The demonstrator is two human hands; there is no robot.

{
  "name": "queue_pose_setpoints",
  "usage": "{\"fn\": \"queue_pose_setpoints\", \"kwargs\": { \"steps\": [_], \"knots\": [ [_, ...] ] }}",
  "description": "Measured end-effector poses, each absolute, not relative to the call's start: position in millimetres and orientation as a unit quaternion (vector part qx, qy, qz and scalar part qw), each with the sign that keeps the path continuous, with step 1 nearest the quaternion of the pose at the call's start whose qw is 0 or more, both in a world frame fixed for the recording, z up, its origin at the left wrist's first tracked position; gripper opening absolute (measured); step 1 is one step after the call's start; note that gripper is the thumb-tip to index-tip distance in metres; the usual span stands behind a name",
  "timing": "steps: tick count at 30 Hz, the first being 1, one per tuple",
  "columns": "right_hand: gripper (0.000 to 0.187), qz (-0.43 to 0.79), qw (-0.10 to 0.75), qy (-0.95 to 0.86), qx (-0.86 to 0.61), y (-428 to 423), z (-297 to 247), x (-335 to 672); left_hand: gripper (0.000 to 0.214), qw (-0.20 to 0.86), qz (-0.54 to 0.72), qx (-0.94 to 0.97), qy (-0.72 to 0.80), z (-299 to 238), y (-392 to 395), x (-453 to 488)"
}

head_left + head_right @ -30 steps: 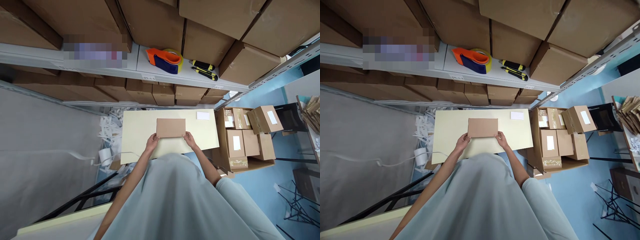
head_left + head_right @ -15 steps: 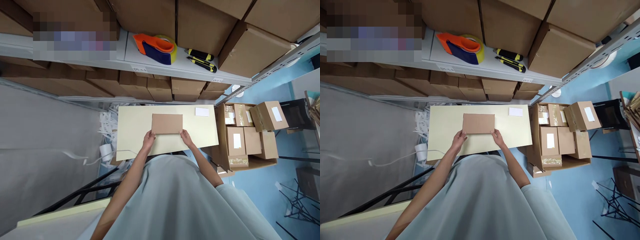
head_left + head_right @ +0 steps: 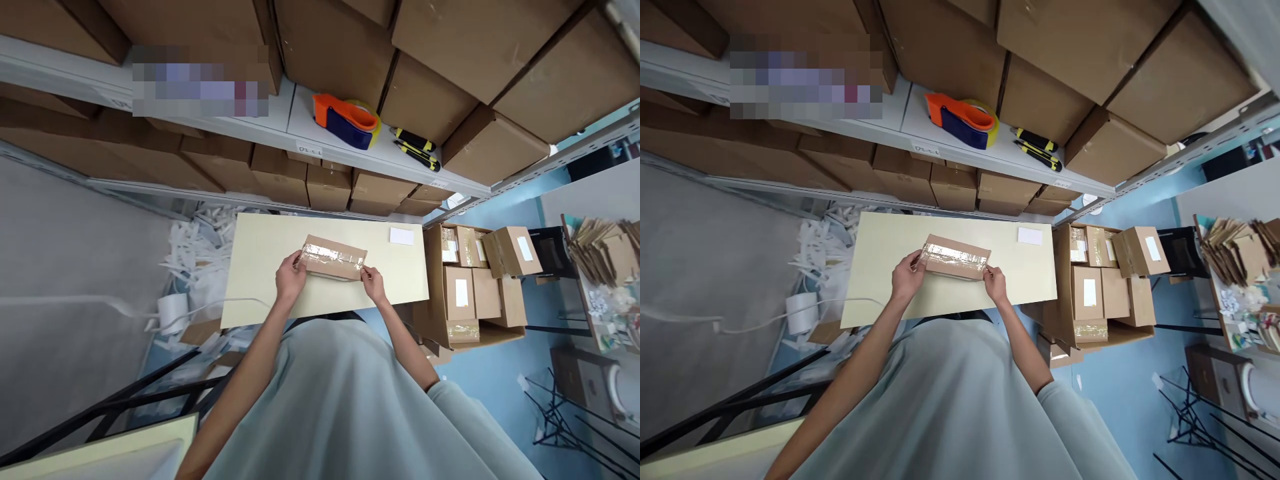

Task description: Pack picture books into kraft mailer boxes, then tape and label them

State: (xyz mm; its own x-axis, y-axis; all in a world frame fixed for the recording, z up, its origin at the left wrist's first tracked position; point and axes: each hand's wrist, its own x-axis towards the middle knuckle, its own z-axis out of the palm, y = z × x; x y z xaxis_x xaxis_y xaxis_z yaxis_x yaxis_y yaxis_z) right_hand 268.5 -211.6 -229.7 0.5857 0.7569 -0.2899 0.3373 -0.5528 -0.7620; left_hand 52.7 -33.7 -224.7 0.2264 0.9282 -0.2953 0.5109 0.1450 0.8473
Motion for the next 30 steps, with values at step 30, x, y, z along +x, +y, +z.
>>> {"fn": "queue_pose_setpoints", "kwargs": {
  "steps": [30],
  "knots": [
    [0.022,0.293,0.209,-0.48,-0.8,-155,-214,283,0.063,0.397,0.178,0.554,0.71,-234,-9,45]
  ]
}}
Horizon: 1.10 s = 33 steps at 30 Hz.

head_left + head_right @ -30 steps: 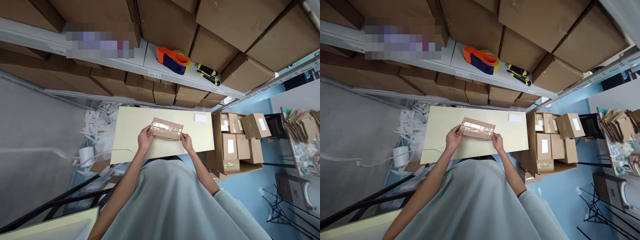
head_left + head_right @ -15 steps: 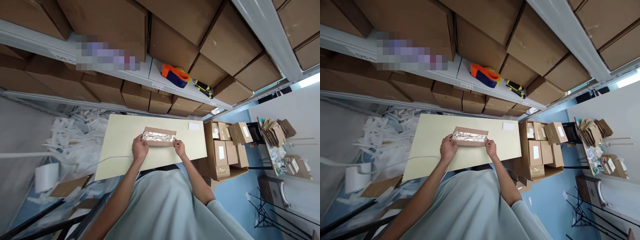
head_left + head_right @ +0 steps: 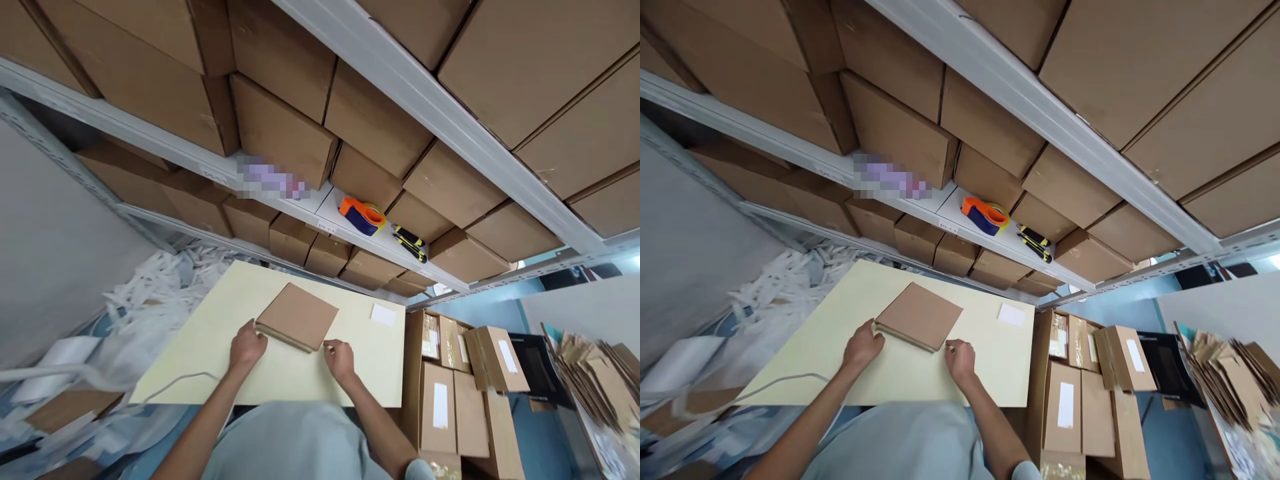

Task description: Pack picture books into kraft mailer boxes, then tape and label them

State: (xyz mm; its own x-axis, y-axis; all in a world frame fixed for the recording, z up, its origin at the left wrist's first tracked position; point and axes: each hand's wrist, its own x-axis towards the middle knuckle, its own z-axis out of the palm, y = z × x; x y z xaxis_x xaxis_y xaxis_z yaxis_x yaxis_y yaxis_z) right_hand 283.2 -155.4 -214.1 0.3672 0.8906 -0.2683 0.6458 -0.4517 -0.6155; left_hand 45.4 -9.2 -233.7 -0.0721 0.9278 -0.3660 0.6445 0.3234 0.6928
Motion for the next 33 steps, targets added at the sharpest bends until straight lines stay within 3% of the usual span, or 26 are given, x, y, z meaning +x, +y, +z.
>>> {"fn": "queue_pose_setpoints", "kwargs": {
  "steps": [3,6,9,12,16,19,21,24,26,29,33],
  "knots": [
    [0.036,0.137,0.295,-0.552,-0.767,-101,-133,330,0.076,0.349,0.242,0.538,0.728,-196,12,62],
    [0.042,-0.016,0.302,-0.635,-0.711,-10,-35,374,0.062,0.311,0.336,0.568,0.684,-127,42,99],
    [0.05,-0.068,0.18,-0.66,-0.726,76,28,392,0.051,0.272,0.41,0.625,0.606,-59,57,144],
    [0.052,-0.023,0.036,-0.656,-0.754,126,44,393,0.045,0.246,0.438,0.657,0.561,-22,43,174],
    [0.046,0.018,-0.019,-0.674,-0.738,147,36,405,0.039,0.267,0.425,0.653,0.567,-21,-1,189],
    [0.034,0.044,0.045,-0.695,-0.716,138,33,419,0.038,0.295,0.416,0.63,0.585,-28,-32,193],
    [0.034,0.088,0.155,-0.705,-0.686,116,30,426,0.038,0.309,0.419,0.616,0.591,-28,-47,192],
    [0.046,0.242,0.357,-0.677,-0.597,53,18,426,0.04,0.328,0.434,0.598,0.589,-21,-66,187],
    [0.056,0.374,0.433,-0.625,-0.531,-3,5,418,0.041,0.342,0.452,0.586,0.579,-12,-76,182],
    [0.062,0.517,0.445,-0.553,-0.478,-81,-14,400,0.044,0.362,0.489,0.564,0.558,4,-88,175],
    [0.061,0.592,0.398,-0.522,-0.468,-150,-34,376,0.048,0.374,0.491,0.57,0.542,31,-98,163]
  ]
}}
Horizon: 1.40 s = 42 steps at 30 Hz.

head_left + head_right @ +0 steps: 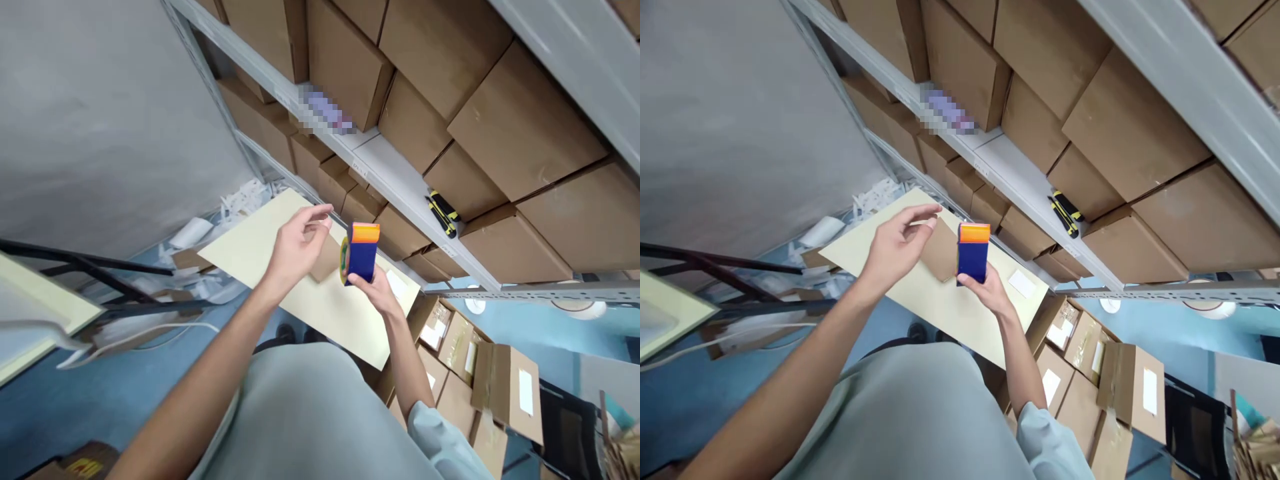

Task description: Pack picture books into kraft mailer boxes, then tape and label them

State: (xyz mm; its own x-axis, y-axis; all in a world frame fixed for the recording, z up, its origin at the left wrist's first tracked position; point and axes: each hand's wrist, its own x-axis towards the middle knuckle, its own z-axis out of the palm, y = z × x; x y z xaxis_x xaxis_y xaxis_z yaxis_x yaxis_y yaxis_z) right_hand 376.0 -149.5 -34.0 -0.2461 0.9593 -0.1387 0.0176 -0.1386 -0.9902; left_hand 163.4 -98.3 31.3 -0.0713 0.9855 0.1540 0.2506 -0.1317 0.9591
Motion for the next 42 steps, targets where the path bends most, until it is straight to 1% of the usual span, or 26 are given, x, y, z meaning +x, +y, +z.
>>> {"fn": "queue_pose_setpoints", "kwargs": {
  "steps": [5,8,15,20,24,28,31,36,42],
  "knots": [
    [0.064,0.598,0.327,-0.557,-0.475,-188,-44,360,0.054,0.43,0.401,0.63,0.507,49,-114,137],
    [0.066,0.572,0.304,-0.579,-0.495,-199,-42,352,0.051,0.442,0.364,0.654,0.494,47,-126,122],
    [0.059,0.52,0.252,-0.614,-0.538,-219,-37,327,0.039,0.439,0.343,0.668,0.494,31,-142,94],
    [0.063,0.514,0.23,-0.628,-0.537,-235,-44,315,0.036,0.462,0.325,0.677,0.472,17,-151,70],
    [0.056,0.519,0.181,-0.637,-0.54,-247,-51,309,0.04,0.519,0.312,0.645,0.466,-12,-161,55],
    [0.047,0.521,0.114,-0.641,-0.552,-260,-59,304,0.042,0.582,0.305,0.589,0.471,-59,-175,47],
    [0.043,0.515,0.074,-0.643,-0.561,-268,-69,302,0.04,0.607,0.292,0.559,0.483,-91,-187,44],
    [0.041,0.526,0.04,-0.642,-0.557,-279,-91,302,0.033,0.625,0.255,0.549,0.493,-129,-207,44],
    [0.044,0.54,0.02,-0.637,-0.55,-277,-122,310,0.032,0.585,0.268,0.54,0.542,-171,-226,56]
  ]
}}
